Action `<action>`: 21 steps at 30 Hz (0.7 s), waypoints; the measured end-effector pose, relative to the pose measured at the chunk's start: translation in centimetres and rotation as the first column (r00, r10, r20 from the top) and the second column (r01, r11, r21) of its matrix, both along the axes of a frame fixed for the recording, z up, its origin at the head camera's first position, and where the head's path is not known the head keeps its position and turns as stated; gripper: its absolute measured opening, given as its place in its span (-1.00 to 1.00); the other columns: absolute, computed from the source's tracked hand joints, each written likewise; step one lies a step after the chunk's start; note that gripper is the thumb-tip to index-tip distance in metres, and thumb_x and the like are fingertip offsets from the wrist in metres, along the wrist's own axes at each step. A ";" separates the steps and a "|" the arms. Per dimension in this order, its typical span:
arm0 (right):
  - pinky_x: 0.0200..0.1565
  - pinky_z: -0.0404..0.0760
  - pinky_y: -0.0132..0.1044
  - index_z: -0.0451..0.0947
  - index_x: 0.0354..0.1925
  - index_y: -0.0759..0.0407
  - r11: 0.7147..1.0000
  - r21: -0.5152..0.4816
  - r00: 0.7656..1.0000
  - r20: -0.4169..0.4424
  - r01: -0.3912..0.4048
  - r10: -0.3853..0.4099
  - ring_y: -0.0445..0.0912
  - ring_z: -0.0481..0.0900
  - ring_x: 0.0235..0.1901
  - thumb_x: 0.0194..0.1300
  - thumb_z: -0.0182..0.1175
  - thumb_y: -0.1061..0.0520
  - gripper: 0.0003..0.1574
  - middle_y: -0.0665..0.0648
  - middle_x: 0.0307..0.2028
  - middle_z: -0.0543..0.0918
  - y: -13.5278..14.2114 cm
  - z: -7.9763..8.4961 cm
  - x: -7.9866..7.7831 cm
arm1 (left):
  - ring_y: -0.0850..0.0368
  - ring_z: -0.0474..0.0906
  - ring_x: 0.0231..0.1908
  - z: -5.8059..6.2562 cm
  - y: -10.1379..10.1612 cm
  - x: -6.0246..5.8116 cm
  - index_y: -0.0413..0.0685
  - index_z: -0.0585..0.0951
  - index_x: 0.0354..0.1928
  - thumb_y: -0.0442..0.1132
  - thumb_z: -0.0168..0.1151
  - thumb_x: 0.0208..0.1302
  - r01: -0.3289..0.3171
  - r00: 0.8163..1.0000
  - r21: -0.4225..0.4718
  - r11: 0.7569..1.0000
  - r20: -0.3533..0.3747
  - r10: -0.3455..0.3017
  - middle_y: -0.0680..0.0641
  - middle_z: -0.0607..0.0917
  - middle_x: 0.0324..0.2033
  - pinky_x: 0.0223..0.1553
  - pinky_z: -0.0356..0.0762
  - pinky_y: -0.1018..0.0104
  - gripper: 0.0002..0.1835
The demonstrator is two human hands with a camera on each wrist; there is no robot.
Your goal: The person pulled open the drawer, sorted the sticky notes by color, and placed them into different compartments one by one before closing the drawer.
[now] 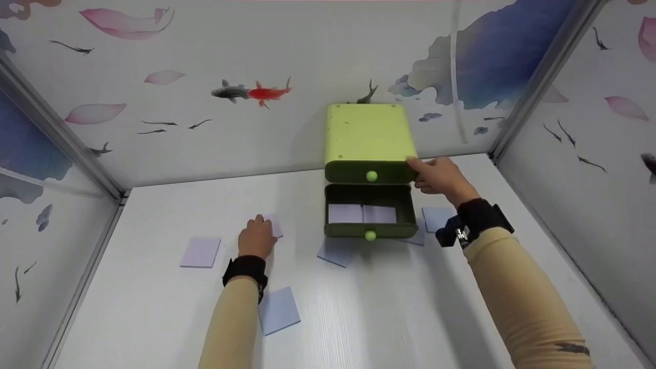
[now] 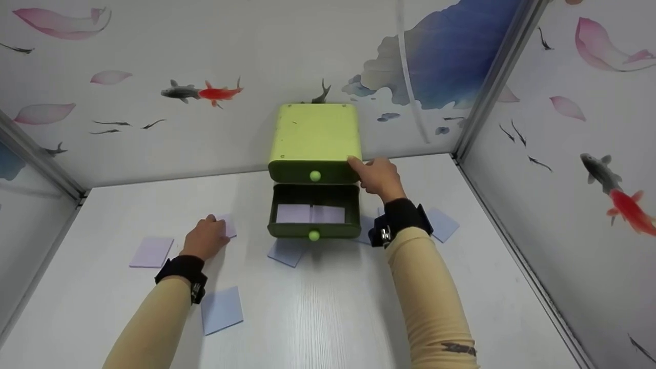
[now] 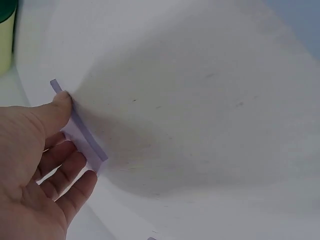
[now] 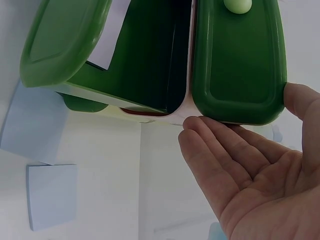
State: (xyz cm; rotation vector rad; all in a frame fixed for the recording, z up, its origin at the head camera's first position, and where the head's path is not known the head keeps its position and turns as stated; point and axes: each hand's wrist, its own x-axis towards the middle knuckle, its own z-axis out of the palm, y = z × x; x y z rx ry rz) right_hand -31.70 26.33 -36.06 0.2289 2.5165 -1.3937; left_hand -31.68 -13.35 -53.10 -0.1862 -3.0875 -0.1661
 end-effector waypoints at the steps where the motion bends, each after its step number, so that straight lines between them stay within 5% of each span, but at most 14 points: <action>1: 0.22 0.53 -0.08 0.30 0.33 0.41 1.000 -0.003 1.000 0.000 0.001 -0.001 0.03 0.60 0.12 0.38 -0.05 -0.39 -0.01 0.45 0.20 0.49 0.0 0.0 0.0 | -0.19 0.60 -0.10 0.1 0.0 0.0 -0.35 0.65 -0.08 -0.11 0.41 0.16 -0.003 1.000 0.004 1.000 0.010 0.003 -0.32 0.62 -0.06 -0.14 0.66 0.00 -0.57; 6: 0.20 0.54 -0.09 0.32 0.31 0.42 1.000 0.004 1.000 0.005 0.011 -0.011 0.02 0.61 0.09 0.36 -0.03 -0.41 0.01 0.42 0.18 0.51 -0.1 -0.1 -0.1 | -0.24 0.58 0.01 0.9 -0.2 -0.1 -0.38 0.64 -0.12 -0.10 0.40 0.17 -0.020 0.995 0.091 0.996 0.100 0.010 -0.39 0.60 0.05 0.02 0.60 -0.03 -0.57; 10: 0.19 0.56 -0.11 0.30 0.31 0.42 1.000 0.002 1.000 0.016 0.024 -0.024 -0.10 0.64 -0.02 0.35 -0.02 -0.41 0.02 0.40 0.17 0.52 0.1 -0.2 0.0 | -0.17 0.65 -0.17 1.5 -0.1 -0.2 -0.36 0.65 -0.15 -0.16 0.37 0.20 -0.028 0.985 0.149 0.988 0.175 0.001 -0.34 0.71 -0.15 -0.07 0.62 -0.02 -0.64; 14: 0.19 0.56 -0.11 0.31 0.31 0.42 1.000 -0.009 1.000 0.013 0.026 -0.026 -0.11 0.64 -0.03 0.34 0.00 -0.41 0.01 0.41 0.17 0.51 0.3 -0.2 0.0 | -0.14 0.68 -0.24 1.7 0.0 -0.4 -0.35 0.65 -0.14 -0.22 0.41 0.14 -0.017 0.985 0.117 0.993 0.174 -0.004 -0.30 0.73 -0.26 -0.13 0.65 0.01 -0.66; 21: 0.16 0.58 -0.15 0.38 0.26 0.39 0.999 -0.018 0.999 0.010 0.034 -0.034 -0.01 0.62 0.08 0.34 0.00 -0.41 -0.03 0.36 0.13 0.53 0.2 -0.3 0.0 | -0.26 0.59 -0.05 0.9 -0.3 -0.6 -0.42 0.51 0.10 -0.22 0.46 0.07 -0.034 0.987 0.121 0.992 0.162 0.014 -0.39 0.60 -0.06 -0.04 0.61 -0.05 -0.41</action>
